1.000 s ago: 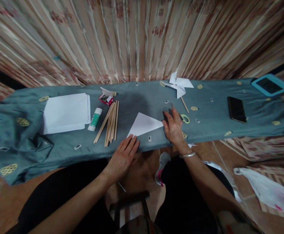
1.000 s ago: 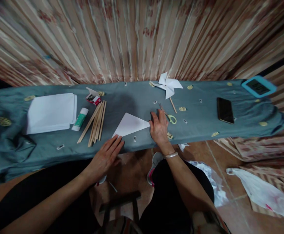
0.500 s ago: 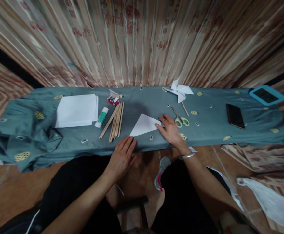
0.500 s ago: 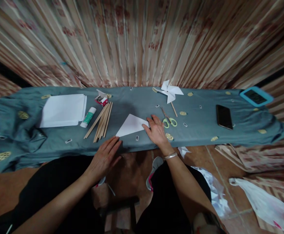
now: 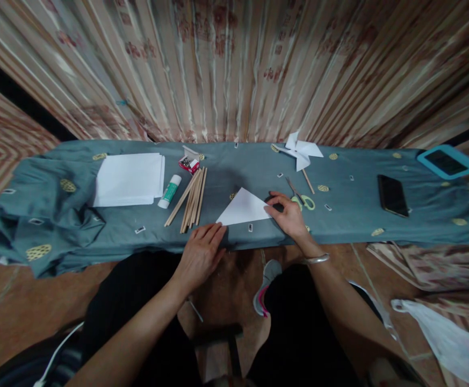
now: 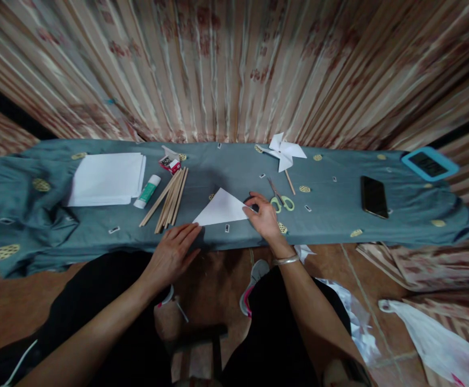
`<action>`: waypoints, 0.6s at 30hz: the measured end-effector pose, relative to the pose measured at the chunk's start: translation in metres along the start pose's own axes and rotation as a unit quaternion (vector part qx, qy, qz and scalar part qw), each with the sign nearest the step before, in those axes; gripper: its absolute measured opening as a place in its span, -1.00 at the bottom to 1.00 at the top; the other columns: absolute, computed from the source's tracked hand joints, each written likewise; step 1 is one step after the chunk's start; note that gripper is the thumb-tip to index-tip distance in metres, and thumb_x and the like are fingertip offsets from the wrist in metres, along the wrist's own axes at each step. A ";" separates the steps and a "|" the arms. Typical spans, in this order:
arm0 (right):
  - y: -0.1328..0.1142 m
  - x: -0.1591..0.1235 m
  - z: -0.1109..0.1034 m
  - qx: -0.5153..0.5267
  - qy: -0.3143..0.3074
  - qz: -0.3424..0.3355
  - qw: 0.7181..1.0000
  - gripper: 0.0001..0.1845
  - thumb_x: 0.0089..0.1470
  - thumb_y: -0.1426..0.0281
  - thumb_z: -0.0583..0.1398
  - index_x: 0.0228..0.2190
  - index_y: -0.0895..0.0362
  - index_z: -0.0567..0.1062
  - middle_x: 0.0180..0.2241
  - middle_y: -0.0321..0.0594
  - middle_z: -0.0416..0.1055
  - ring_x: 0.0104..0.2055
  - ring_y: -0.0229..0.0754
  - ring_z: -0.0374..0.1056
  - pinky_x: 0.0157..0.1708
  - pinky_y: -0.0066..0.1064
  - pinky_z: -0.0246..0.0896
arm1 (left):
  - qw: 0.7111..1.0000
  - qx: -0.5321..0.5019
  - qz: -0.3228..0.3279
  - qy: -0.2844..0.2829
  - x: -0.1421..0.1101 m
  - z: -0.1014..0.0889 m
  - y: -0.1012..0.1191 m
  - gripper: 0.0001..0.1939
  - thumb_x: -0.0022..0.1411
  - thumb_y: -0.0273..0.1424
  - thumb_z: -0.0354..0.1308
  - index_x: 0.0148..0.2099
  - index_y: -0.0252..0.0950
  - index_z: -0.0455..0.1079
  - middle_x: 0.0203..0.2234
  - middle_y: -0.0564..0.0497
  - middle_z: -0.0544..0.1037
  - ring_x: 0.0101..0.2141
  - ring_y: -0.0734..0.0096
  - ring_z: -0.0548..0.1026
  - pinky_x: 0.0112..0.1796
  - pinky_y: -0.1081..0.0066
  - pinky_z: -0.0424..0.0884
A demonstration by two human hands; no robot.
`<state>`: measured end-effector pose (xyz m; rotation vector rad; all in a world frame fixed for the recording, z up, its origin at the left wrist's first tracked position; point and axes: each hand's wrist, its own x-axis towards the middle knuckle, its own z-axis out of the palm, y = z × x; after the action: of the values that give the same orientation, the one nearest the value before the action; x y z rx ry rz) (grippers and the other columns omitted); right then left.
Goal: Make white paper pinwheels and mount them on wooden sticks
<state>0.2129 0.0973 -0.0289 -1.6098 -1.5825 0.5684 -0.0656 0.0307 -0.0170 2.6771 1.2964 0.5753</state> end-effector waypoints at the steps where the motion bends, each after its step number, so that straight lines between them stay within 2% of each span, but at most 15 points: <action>1: -0.001 0.000 0.000 0.020 0.008 0.008 1.000 -0.90 -0.09 0.32 0.27 -0.46 0.07 0.53 -0.01 -0.12 0.51 0.03 0.02 0.42 0.14 -0.07 0.19 | 1.000 -0.002 -0.001 0.011 0.000 0.001 -0.001 -0.51 0.28 -0.46 0.12 0.22 -0.45 0.22 0.10 -0.29 0.45 0.08 0.01 0.38 0.06 0.04 0.36; 3: -0.003 0.002 -0.003 0.055 0.037 0.017 0.998 -0.90 -0.09 0.31 0.27 -0.48 0.08 0.52 -0.05 -0.13 0.53 0.00 0.00 0.44 0.12 -0.08 0.20 | 0.999 -0.011 -0.002 0.044 0.004 0.001 -0.003 -0.46 0.29 -0.44 0.11 0.28 -0.44 0.14 0.14 -0.31 0.40 0.14 0.00 0.34 0.09 0.02 0.34; 7: -0.013 0.006 -0.020 0.098 0.139 0.014 0.985 -0.85 -0.03 0.26 0.25 -0.44 0.10 0.50 -0.10 -0.11 0.54 -0.06 -0.04 0.46 0.01 -0.14 0.31 | 0.993 -0.026 -0.002 0.116 0.020 -0.003 -0.003 -0.31 0.30 -0.42 0.11 0.38 -0.39 -0.08 0.27 -0.36 0.19 0.30 -0.02 0.11 0.19 -0.01 0.20; 10: -0.030 0.001 -0.034 0.018 0.182 -0.034 0.983 -0.86 0.07 0.28 0.21 -0.38 0.08 0.50 -0.18 -0.14 0.56 -0.12 -0.06 0.46 -0.05 -0.16 0.34 | 0.988 -0.026 0.012 0.152 0.034 -0.003 0.003 -0.25 0.29 -0.44 0.11 0.40 -0.37 -0.16 0.31 -0.39 0.11 0.34 -0.03 0.00 0.22 -0.03 0.13; 12: -0.044 -0.008 -0.036 -0.089 0.177 -0.101 0.975 -0.89 0.12 0.33 0.19 -0.35 0.08 0.51 -0.21 -0.13 0.56 -0.09 -0.02 0.44 0.00 -0.12 0.30 | 0.985 -0.020 0.032 0.166 0.041 -0.001 0.010 -0.25 0.29 -0.47 0.11 0.40 -0.37 -0.16 0.30 -0.40 0.12 0.35 -0.01 -0.03 0.22 -0.02 0.11; 13: -0.051 -0.013 -0.033 -0.129 0.153 -0.138 0.970 -0.90 0.15 0.36 0.17 -0.34 0.08 0.50 -0.18 -0.11 0.56 -0.07 -0.02 0.43 0.01 -0.12 0.30 | 0.985 -0.015 0.043 0.167 0.044 0.001 0.013 -0.27 0.29 -0.48 0.11 0.40 -0.36 -0.13 0.30 -0.40 0.13 0.36 0.00 -0.04 0.23 -0.02 0.10; 15: -0.063 -0.025 -0.024 -0.184 0.112 -0.199 0.956 -0.87 0.20 0.42 0.13 -0.32 0.10 0.50 -0.09 -0.07 0.53 -0.07 -0.03 0.42 -0.01 -0.15 0.31 | 0.985 0.000 0.060 0.163 0.048 0.004 0.018 -0.33 0.28 -0.51 0.10 0.37 -0.34 -0.04 0.29 -0.38 0.16 0.36 0.03 -0.05 0.24 -0.01 0.06; 18: -0.074 -0.041 -0.009 -0.232 0.073 -0.253 0.936 -0.85 0.22 0.47 0.10 -0.29 0.13 0.49 -0.03 -0.02 0.50 -0.10 -0.03 0.41 -0.07 -0.16 0.34 | 0.984 0.020 0.066 0.166 0.051 0.005 0.021 -0.41 0.29 -0.53 0.09 0.32 -0.27 0.08 0.29 -0.32 0.19 0.36 0.07 -0.04 0.25 -0.02 -0.02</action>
<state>0.1697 0.0487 0.0263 -1.4289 -2.0142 -0.2145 -0.0191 0.0575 -0.0018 2.8032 1.2148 1.0623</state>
